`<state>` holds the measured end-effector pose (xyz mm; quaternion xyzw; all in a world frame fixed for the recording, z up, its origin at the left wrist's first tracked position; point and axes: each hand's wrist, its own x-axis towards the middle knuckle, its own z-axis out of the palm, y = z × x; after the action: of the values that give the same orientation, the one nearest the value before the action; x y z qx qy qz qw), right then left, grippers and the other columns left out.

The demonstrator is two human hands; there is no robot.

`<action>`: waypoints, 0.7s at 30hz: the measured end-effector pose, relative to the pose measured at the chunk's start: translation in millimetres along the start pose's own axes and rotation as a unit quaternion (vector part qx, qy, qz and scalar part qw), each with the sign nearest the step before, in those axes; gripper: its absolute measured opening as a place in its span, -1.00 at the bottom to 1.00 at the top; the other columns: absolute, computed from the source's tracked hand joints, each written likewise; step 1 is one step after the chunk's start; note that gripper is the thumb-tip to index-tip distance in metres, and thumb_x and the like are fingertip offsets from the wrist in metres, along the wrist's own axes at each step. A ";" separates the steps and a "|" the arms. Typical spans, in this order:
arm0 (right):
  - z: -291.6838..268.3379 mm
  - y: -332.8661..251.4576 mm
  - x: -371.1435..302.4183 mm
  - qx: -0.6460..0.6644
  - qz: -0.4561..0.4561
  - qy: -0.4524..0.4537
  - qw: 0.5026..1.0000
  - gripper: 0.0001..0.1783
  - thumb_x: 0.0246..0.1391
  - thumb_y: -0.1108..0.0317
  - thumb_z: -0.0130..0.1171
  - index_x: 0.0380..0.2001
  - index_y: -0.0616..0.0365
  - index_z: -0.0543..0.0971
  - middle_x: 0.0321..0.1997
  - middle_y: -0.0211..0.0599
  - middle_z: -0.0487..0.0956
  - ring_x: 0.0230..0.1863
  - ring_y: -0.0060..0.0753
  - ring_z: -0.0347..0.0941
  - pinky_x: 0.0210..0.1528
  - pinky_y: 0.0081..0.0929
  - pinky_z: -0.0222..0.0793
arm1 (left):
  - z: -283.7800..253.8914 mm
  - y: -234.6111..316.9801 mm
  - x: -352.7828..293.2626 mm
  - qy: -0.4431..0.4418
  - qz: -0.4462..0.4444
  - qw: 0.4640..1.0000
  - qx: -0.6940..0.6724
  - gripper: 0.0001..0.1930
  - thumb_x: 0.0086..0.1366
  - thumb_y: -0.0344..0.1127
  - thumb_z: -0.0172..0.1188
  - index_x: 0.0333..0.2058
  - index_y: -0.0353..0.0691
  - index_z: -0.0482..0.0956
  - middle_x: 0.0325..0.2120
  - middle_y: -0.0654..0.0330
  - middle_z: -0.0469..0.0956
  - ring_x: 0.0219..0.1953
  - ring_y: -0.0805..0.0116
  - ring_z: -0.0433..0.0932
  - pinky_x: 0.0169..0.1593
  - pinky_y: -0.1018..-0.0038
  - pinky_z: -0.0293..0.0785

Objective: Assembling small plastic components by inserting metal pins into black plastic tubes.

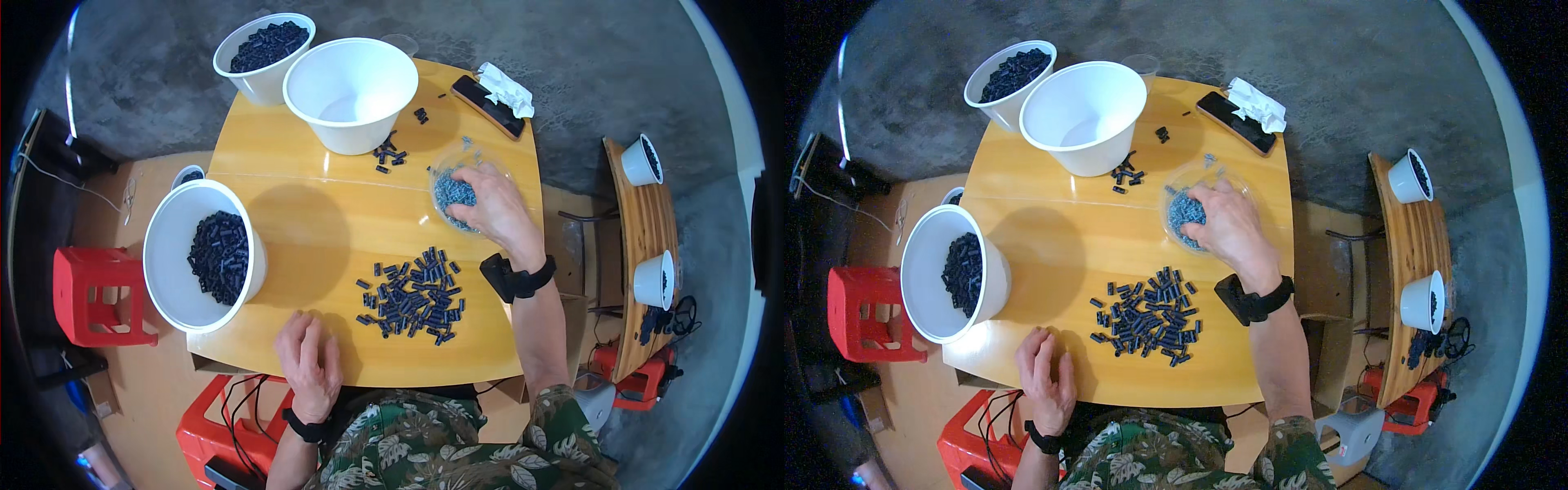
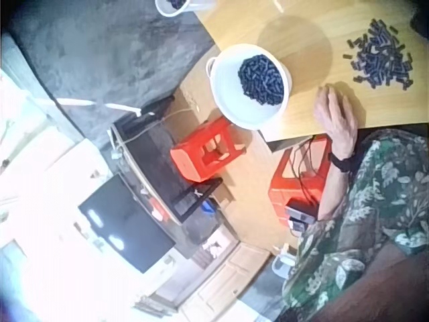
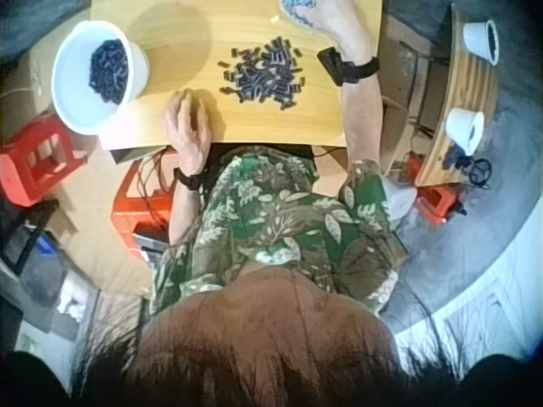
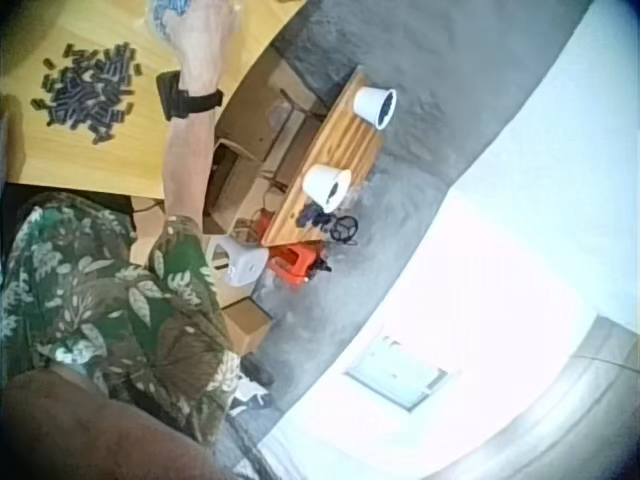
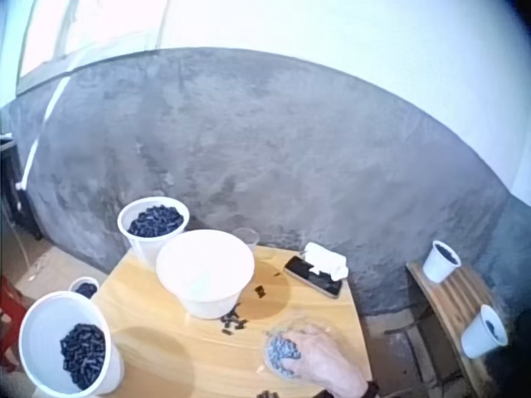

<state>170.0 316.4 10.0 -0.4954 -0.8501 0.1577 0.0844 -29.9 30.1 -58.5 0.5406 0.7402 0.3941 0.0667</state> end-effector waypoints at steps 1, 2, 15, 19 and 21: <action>0.7 -1.6 0.1 -0.004 0.014 -0.013 1.000 -0.51 -0.14 0.33 0.42 -0.05 0.08 0.61 -0.11 0.03 0.53 -0.04 0.08 0.50 0.04 -0.13 0.41 | 0.0 0.4 0.8 0.000 0.007 1.000 0.009 -0.61 0.12 -0.60 0.26 -0.03 -0.35 0.52 -0.01 -0.06 0.49 0.09 -0.11 0.45 0.17 0.13 0.37; 1.9 -1.9 1.4 -0.004 0.015 -0.014 1.000 -0.51 -0.14 0.33 0.42 -0.05 0.08 0.61 -0.11 0.03 0.53 -0.04 0.08 0.50 0.04 -0.13 0.41 | 0.1 0.7 1.4 0.000 0.015 1.000 0.019 -0.59 0.09 -0.59 0.27 -0.03 -0.33 0.52 -0.03 -0.05 0.50 0.08 -0.14 0.46 0.16 0.09 0.35; 8.7 9.4 3.7 0.086 -0.024 -0.023 0.996 -0.78 -0.09 0.56 0.27 -0.29 0.20 0.60 -0.26 0.01 0.53 -0.15 0.11 0.50 -0.08 -0.13 0.41 | -1.5 4.9 -1.7 -0.006 0.011 1.000 0.007 -0.64 0.15 -0.59 0.24 -0.04 -0.33 0.53 0.00 -0.09 0.48 0.12 -0.15 0.43 0.20 0.08 0.36; 16.2 17.1 3.2 0.126 -0.027 0.022 0.991 -0.86 -0.10 0.57 0.27 -0.38 0.23 0.61 -0.32 0.01 0.55 -0.23 0.08 0.51 -0.16 -0.15 0.42 | -1.8 33.7 2.0 -0.036 0.178 0.983 -0.024 -0.58 0.00 -0.57 0.30 -0.09 -0.30 0.54 -0.06 -0.06 0.50 0.03 -0.15 0.49 0.10 0.01 0.41; 11.9 13.1 2.8 0.145 -0.023 0.035 0.989 -0.88 -0.10 0.56 0.27 -0.40 0.24 0.61 -0.33 0.01 0.55 -0.23 0.06 0.51 -0.17 -0.16 0.42 | 10.5 49.2 -0.6 -0.073 0.233 0.968 -0.055 -0.59 0.00 -0.51 0.34 -0.10 -0.26 0.56 0.00 -0.04 0.49 0.09 -0.13 0.47 0.14 0.02 0.38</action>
<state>175.7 322.6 -5.8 -0.4636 -0.8260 0.2597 0.1881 12.6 40.0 -33.6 0.7213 0.5641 0.3980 0.0563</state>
